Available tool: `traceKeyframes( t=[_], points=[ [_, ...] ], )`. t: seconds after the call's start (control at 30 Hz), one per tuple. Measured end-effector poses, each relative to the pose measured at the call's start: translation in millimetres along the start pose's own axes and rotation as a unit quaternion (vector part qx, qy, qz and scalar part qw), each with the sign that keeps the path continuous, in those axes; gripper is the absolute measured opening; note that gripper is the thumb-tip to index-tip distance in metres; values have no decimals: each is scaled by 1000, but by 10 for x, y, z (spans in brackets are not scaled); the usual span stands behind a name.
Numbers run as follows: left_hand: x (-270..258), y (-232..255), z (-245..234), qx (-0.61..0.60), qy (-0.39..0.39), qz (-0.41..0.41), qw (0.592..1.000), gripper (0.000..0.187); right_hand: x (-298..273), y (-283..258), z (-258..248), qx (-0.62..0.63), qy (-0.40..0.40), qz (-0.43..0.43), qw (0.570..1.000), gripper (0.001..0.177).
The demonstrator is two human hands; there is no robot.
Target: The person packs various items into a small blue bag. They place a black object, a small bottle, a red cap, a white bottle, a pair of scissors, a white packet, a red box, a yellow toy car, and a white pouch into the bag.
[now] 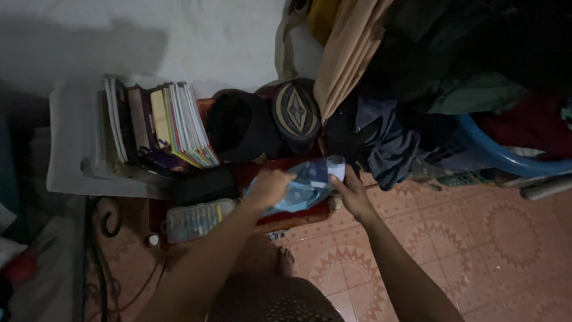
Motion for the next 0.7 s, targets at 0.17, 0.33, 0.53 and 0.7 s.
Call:
traceKeyframes(
  t=[0.17,0.33,0.53,0.7],
  points=[
    [122,-195,-294,-30,185,78,979,34,-139,317,29,64,-47,109,991,48],
    [120,-512,-239,-88,253,74,961,32,-229,-118,609,-132,-198,-9,971,44],
    [236,-597,-256,-79,174,-25,981,62,119,-231,854,-420,-186,-213,862,50],
    [127,-513,-195,-42,111,-46,992,83,157,-239,762,-426,-184,-246,851,50]
  ],
)
Point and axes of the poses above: each hand's wrist, its own x-axis towards the middle knuckle, its own z-axis out of the palm, y = z × x, the point moved 10 cm from there along x, towards the middle knuckle, and after that the axes turned 5 degrees about z, right-handed, at the moved point
